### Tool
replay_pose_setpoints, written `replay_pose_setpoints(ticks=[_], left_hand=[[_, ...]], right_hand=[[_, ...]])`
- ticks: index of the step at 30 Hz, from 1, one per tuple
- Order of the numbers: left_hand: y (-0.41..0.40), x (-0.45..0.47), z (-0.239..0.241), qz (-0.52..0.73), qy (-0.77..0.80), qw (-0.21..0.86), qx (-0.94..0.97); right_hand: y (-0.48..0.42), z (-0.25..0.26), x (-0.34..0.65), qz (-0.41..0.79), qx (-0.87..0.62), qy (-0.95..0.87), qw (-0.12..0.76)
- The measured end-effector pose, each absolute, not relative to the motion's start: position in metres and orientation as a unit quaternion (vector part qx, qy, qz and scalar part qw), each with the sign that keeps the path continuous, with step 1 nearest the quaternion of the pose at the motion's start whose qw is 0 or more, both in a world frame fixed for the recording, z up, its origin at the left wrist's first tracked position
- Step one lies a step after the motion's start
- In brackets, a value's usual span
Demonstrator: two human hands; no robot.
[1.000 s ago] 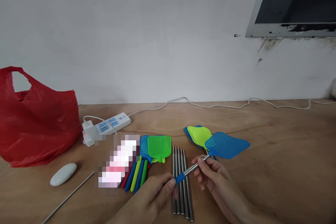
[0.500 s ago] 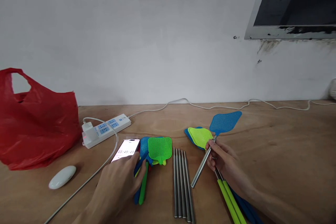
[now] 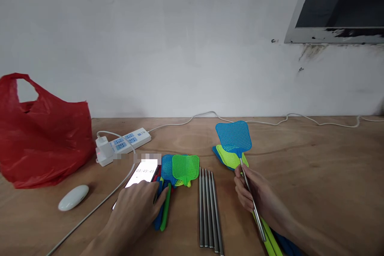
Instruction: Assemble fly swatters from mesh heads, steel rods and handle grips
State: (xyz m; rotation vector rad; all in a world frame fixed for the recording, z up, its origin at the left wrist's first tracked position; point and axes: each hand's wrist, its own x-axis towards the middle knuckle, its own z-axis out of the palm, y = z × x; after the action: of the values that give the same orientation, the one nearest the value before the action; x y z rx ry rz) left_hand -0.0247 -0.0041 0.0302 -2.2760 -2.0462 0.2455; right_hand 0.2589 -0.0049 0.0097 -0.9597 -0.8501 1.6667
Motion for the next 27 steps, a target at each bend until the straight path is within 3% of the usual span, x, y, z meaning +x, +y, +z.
replay_pose_setpoints(ticks=[19, 27], left_hand=[[-0.002, -0.040, 0.031, 0.016, -0.636, 0.012, -0.771], [0.002, -0.047, 0.025, -0.096, -0.553, -0.021, -0.827]], right_hand=[[-0.013, 0.016, 0.260, 0.669, -0.440, -0.439, 0.408], [-0.017, 0.027, 0.270, 0.769, -0.392, -0.406, 0.300]])
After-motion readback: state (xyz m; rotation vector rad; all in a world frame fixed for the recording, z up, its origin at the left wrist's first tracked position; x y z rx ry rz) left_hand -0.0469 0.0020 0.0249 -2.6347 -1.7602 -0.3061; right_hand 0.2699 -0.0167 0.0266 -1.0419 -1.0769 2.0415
